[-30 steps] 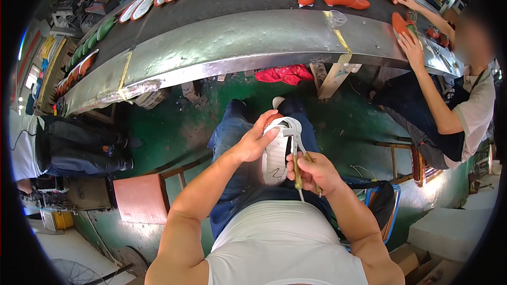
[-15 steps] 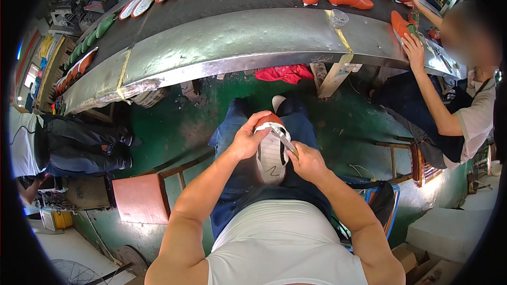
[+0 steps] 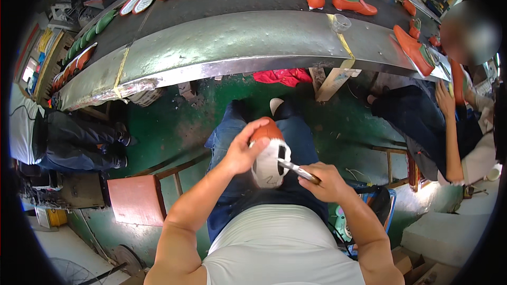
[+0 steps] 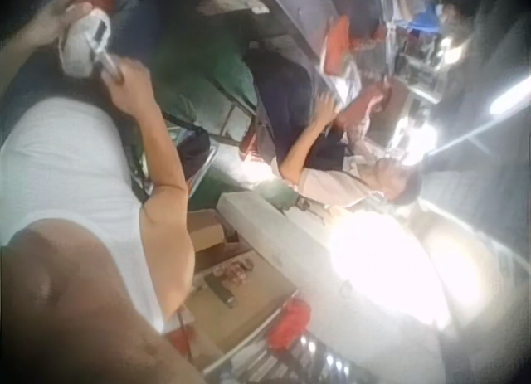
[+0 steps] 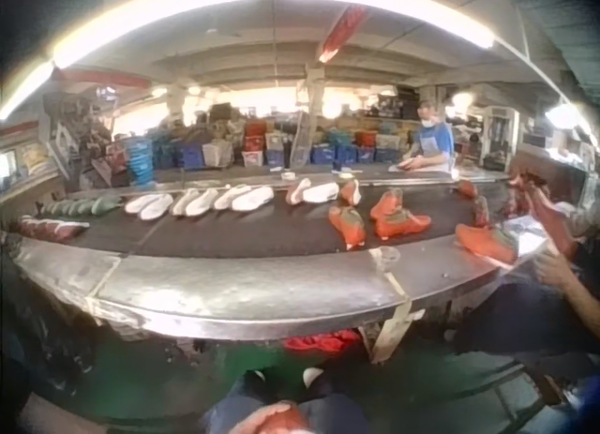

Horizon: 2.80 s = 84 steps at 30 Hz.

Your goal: Manually lasting shoes by pulling and securing the upper over the last using pliers and placing them on a factory conveyor.

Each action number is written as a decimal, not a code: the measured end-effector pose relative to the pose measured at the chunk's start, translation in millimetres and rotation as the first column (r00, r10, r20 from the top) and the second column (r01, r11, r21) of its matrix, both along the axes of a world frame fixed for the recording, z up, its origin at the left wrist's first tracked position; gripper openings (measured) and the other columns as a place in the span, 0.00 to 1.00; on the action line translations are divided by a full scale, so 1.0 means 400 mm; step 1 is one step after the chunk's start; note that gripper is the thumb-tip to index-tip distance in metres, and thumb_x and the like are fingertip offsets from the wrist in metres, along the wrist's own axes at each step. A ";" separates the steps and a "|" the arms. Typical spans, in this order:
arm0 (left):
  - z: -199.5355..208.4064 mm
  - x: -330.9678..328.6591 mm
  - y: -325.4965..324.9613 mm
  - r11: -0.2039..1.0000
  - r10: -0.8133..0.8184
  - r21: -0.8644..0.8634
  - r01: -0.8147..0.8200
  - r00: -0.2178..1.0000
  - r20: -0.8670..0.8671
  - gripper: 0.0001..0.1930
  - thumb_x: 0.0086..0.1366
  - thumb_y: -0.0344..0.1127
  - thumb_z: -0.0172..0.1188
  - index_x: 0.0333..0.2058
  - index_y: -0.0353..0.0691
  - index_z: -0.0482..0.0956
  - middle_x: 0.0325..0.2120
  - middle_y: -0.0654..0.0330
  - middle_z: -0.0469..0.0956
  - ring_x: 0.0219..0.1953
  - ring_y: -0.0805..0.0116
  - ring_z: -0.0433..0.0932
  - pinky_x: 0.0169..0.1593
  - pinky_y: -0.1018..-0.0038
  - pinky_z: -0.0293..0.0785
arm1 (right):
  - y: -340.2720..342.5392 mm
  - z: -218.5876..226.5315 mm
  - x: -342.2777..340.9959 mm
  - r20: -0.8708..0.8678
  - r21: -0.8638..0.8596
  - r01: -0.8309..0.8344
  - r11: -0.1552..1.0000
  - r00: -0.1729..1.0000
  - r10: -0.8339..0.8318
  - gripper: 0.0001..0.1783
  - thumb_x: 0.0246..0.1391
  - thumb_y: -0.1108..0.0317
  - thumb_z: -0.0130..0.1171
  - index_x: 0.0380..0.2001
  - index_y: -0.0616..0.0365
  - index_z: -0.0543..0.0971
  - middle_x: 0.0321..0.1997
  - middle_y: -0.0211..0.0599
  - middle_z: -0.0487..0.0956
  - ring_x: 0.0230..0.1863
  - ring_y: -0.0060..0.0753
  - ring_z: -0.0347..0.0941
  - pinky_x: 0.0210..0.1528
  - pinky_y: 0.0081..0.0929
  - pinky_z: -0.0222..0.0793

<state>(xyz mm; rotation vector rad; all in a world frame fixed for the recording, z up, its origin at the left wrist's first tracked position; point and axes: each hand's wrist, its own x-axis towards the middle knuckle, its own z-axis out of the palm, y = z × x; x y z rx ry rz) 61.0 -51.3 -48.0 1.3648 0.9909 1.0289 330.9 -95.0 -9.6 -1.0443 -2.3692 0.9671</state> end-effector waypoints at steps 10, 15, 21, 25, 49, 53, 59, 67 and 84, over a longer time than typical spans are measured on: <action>0.090 0.029 -0.212 0.868 0.014 0.466 0.173 0.929 -0.371 0.48 0.55 0.38 0.75 0.69 0.31 0.56 0.60 0.40 0.62 0.60 0.40 0.68 0.60 0.59 0.70 | 0.018 -0.059 -0.125 -0.668 -0.314 0.057 0.948 0.697 -0.263 0.15 0.65 0.66 0.53 0.49 0.63 0.68 0.52 0.50 0.80 0.50 0.38 0.78 0.54 0.35 0.72; 0.079 0.036 -0.249 0.885 0.179 0.459 0.074 0.857 -0.484 0.45 0.53 0.45 0.76 0.63 0.27 0.65 0.49 0.44 0.71 0.48 0.48 0.75 0.48 0.62 0.78 | 0.031 -0.022 -0.144 -0.553 -0.227 0.102 0.969 0.805 -0.214 0.13 0.64 0.68 0.53 0.48 0.64 0.68 0.44 0.48 0.82 0.44 0.44 0.81 0.49 0.37 0.75; 0.052 0.051 -0.200 0.906 0.268 0.419 -0.052 0.837 -0.477 0.46 0.52 0.41 0.76 0.66 0.34 0.62 0.53 0.44 0.71 0.52 0.44 0.74 0.55 0.59 0.73 | 0.114 -0.013 -0.163 -0.362 -0.197 0.253 0.947 0.879 -0.310 0.16 0.64 0.60 0.57 0.41 0.64 0.74 0.33 0.52 0.81 0.35 0.56 0.80 0.38 0.40 0.73; -0.118 0.038 -0.178 0.999 0.046 -0.014 -0.047 0.996 -0.081 0.40 0.62 0.29 0.65 0.68 0.34 0.54 0.61 0.49 0.68 0.64 0.59 0.68 0.67 0.66 0.61 | 0.130 -0.079 -0.133 -0.227 -0.240 0.444 0.863 0.839 -0.495 0.23 0.68 0.51 0.50 0.41 0.65 0.74 0.32 0.54 0.80 0.37 0.57 0.80 0.39 0.41 0.72; -0.116 -0.005 -0.030 0.743 -0.311 -0.512 0.430 0.900 0.305 0.41 0.57 0.19 0.55 0.70 0.36 0.54 0.61 0.54 0.70 0.61 0.66 0.69 0.64 0.70 0.65 | -0.008 -0.171 0.071 0.063 -0.775 0.390 0.497 0.830 -0.554 0.16 0.59 0.67 0.59 0.48 0.63 0.73 0.32 0.37 0.80 0.29 0.28 0.78 0.33 0.28 0.74; -0.179 0.039 -0.107 0.802 -0.172 -0.550 0.234 0.971 0.163 0.45 0.63 0.23 0.60 0.73 0.37 0.42 0.65 0.55 0.64 0.68 0.65 0.60 0.71 0.67 0.54 | -0.033 -0.045 0.086 0.397 -0.455 0.270 0.849 0.914 -0.078 0.21 0.60 0.66 0.57 0.53 0.64 0.70 0.43 0.48 0.80 0.39 0.48 0.80 0.41 0.43 0.76; -0.202 0.068 -0.128 0.878 -0.225 -0.392 0.274 0.960 0.167 0.45 0.66 0.30 0.57 0.73 0.36 0.36 0.72 0.53 0.52 0.73 0.67 0.50 0.73 0.69 0.45 | -0.012 -0.046 0.018 0.392 -0.040 0.068 0.997 0.919 -0.047 0.21 0.57 0.68 0.57 0.51 0.70 0.71 0.46 0.56 0.77 0.49 0.55 0.76 0.44 0.50 0.74; -0.221 0.121 -0.083 0.839 0.196 -0.469 -0.277 0.957 -0.214 0.33 0.78 0.54 0.30 0.58 0.31 0.74 0.53 0.46 0.79 0.59 0.53 0.75 0.62 0.63 0.67 | -0.021 -0.138 -0.037 0.316 -0.235 0.134 0.963 0.947 -0.055 0.12 0.59 0.64 0.57 0.37 0.63 0.74 0.36 0.54 0.80 0.39 0.61 0.77 0.43 0.50 0.73; -0.175 0.079 -0.063 0.957 -0.041 0.170 0.235 0.688 -0.724 0.30 0.72 0.39 0.49 0.71 0.51 0.56 0.68 0.39 0.57 0.50 0.40 0.79 0.49 0.60 0.81 | 0.096 -0.038 0.039 0.380 -0.770 0.346 0.536 0.924 -0.050 0.15 0.62 0.62 0.57 0.42 0.65 0.73 0.33 0.54 0.80 0.34 0.56 0.78 0.39 0.43 0.75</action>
